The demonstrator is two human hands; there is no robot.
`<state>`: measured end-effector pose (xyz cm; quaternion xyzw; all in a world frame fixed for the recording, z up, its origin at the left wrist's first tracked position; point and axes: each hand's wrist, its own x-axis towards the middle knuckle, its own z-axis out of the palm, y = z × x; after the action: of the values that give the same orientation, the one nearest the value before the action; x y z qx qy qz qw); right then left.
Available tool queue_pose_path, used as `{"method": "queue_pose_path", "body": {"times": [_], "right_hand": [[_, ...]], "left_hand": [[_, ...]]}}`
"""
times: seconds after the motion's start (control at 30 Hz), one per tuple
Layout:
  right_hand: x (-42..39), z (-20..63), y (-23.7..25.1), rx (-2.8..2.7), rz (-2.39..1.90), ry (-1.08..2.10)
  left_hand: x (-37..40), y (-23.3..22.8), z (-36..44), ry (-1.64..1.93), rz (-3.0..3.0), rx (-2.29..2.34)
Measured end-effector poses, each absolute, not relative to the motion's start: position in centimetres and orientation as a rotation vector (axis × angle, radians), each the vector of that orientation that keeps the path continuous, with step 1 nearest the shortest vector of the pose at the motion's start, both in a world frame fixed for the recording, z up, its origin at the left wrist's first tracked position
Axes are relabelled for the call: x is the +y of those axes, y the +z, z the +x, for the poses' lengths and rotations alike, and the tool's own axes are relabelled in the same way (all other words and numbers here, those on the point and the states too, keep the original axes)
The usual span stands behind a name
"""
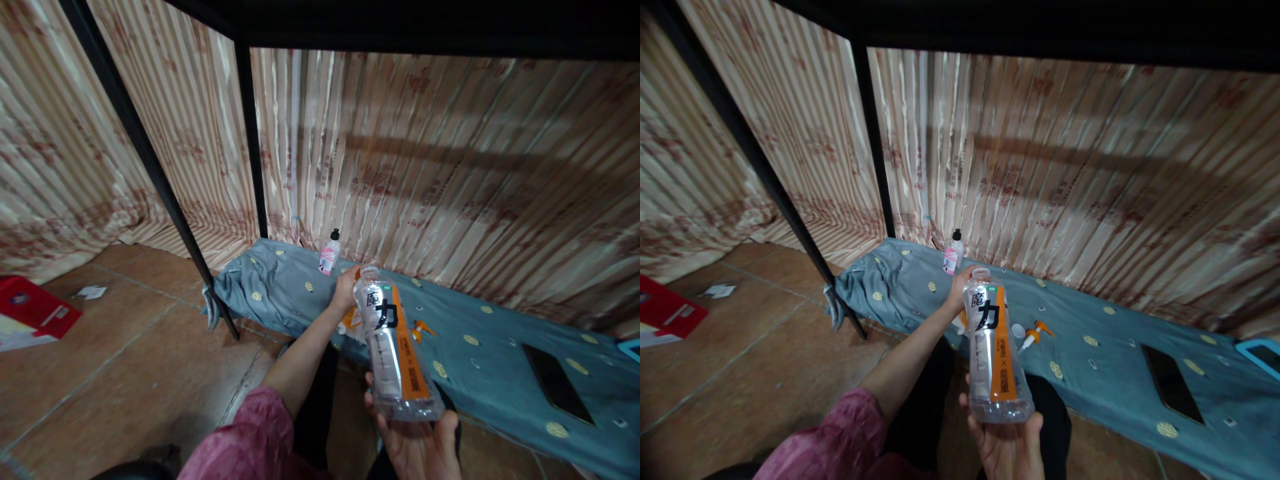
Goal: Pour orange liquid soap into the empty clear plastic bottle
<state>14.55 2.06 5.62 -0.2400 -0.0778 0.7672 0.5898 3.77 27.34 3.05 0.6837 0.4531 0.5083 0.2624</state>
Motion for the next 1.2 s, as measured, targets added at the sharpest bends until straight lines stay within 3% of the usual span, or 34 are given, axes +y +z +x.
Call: {"method": "queue_pose_path", "body": {"times": [1.2], "right_hand": [[2.00,14.27,5.98,-0.166,-0.588,1.759]], "left_hand": [[27.11,3.30,3.67,1.386,1.813,1.201]]}}
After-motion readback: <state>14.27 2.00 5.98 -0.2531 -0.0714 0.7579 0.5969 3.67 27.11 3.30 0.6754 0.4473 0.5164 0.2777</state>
